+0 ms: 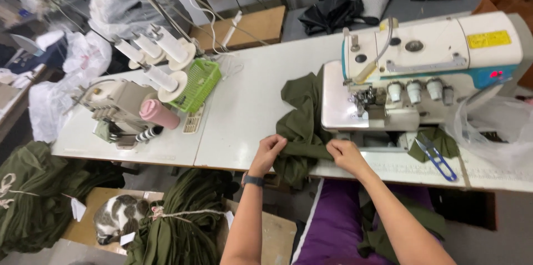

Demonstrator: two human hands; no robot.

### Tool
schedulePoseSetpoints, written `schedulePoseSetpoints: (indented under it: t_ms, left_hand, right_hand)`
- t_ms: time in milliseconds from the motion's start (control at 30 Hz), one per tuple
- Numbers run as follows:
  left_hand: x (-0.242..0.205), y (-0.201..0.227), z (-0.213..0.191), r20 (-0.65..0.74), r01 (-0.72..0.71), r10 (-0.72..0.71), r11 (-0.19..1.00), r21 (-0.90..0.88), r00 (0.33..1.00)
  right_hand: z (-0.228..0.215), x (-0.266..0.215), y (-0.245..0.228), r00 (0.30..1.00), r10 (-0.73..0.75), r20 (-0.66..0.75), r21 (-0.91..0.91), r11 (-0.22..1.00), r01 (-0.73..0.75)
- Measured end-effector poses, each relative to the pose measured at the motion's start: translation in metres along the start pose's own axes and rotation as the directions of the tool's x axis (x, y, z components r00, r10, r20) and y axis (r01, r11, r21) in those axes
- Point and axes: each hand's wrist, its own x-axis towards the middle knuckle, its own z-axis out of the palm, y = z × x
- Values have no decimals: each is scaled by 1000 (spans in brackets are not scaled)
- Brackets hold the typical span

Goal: Organizing and folding green fabric pieces at a sewing workstation.

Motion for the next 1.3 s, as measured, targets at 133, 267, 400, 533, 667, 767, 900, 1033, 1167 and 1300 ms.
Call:
schedulePoseSetpoints:
  t_ms: [133,267,400,533,667,767,900,1033,1167,1300]
  left_hand:
    - [4,4,22,-12,-27,28,996,90,1000]
    - [-4,11,30,-68,-10,18,992,127,997]
    - [-16,42,51,-157,-80,166,891,447,973]
    - [-19,53,88,-81,-270,448,663,699,890]
    - [5,8,96,54,-276,411,505,818,910]
    - [30,-21,79,28,-224,423,421,879,906]
    - [41,-25,72,5,-220,438,442,869,899]
    - [24,13,93,-24,-227,465,476,849,885]
    - [-2,63,118,-47,-282,583,461,841,811]
    - [-16,59,127,59,-447,747,330,832,662]
  right_hand:
    - [-14,-7,-40,995,99,-18,-216,971,-101]
    - [-18,-14,-41,992,125,-7,21,992,-124]
    - [-30,-28,-82,974,228,7,289,932,-220]
    - [-36,-39,-92,984,165,-61,322,937,-137]
    - [-69,-65,-73,949,-103,-297,-46,995,93]
    - [-120,-100,-48,845,-248,-474,-378,924,60]
    - [-184,-154,-11,745,-156,-648,-467,854,-228]
    - [-182,-165,-4,751,-69,-657,-429,853,-298]
    - [-174,-153,-18,767,-205,-607,-563,792,-234]
    - [-184,-150,-15,763,-223,-606,-583,777,-236]
